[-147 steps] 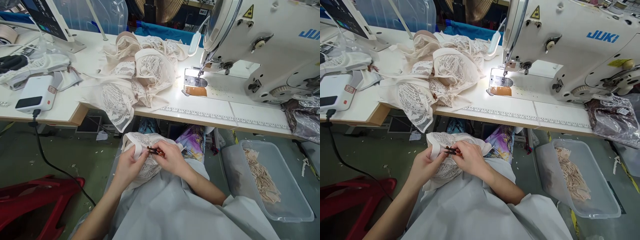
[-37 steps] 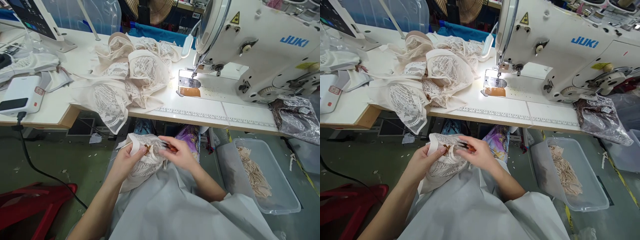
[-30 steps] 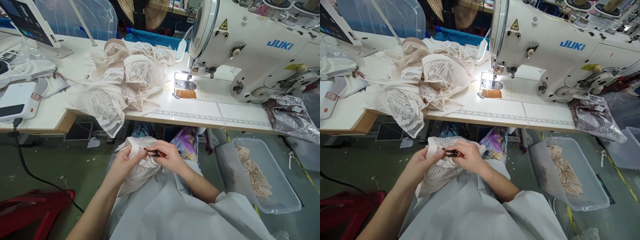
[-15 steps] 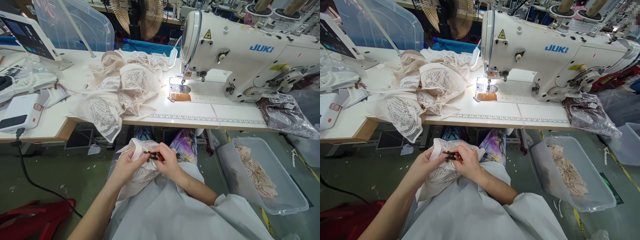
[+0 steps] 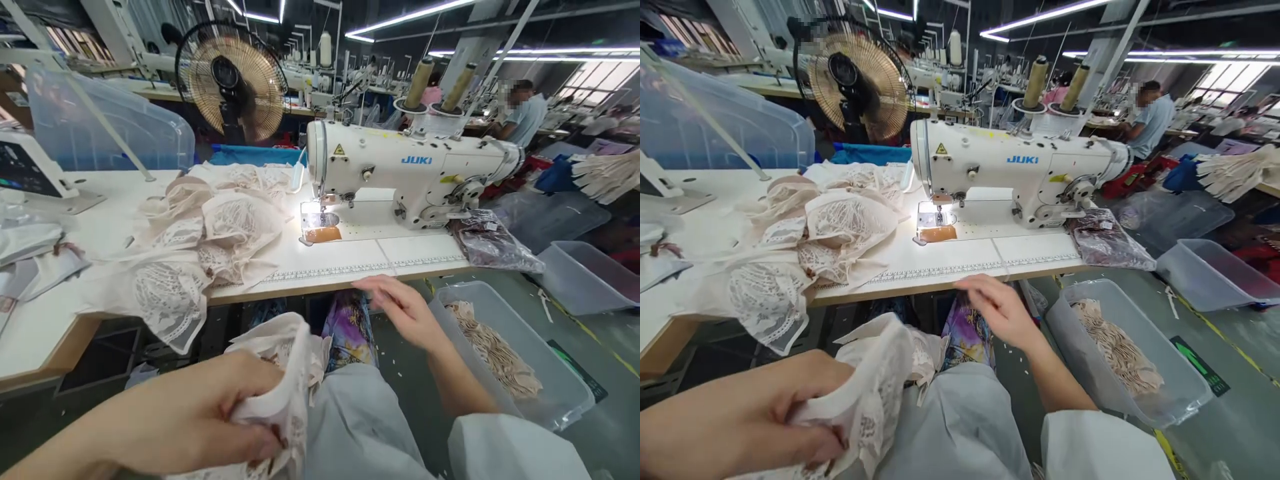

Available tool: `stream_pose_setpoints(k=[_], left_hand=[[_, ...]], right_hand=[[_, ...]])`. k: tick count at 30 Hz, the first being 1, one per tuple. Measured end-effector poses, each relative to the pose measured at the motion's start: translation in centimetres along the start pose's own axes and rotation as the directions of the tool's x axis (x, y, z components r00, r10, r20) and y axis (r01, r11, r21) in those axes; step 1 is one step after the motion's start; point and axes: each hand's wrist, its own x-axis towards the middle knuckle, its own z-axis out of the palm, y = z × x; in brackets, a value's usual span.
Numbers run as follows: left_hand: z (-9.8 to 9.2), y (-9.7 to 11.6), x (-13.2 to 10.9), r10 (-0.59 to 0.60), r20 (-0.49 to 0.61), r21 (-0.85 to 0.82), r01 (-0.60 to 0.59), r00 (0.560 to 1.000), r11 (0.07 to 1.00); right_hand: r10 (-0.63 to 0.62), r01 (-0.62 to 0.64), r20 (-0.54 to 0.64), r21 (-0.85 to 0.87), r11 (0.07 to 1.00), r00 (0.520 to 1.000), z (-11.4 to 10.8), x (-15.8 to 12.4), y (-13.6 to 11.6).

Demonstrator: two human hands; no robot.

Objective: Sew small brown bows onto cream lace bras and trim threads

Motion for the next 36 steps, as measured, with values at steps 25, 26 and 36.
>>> stream_pose_setpoints(k=[25, 26, 36], left_hand=[[-23.2, -4.6, 25.6, -0.295, -0.077, 0.482, 0.295, 0.952, 0.825], [-23.2, -4.6, 25.6, -0.294, -0.081, 0.494, 0.295, 0.952, 0.818], [-19.6, -4.0, 22.8, -0.043, -0.406, 0.691, 0.338, 0.913, 0.639]], right_hand=[[0.379, -0.245, 0.051, -0.681, 0.690, 0.924, -5.0, 19.0, 12.9], [0.377, -0.247, 0.024, -0.718, 0.651, 0.926, -5.2, 19.1, 13.1], [0.142, -0.034, 0.063, -0.803, 0.595, 0.988, -1.2, 19.6, 10.5]])
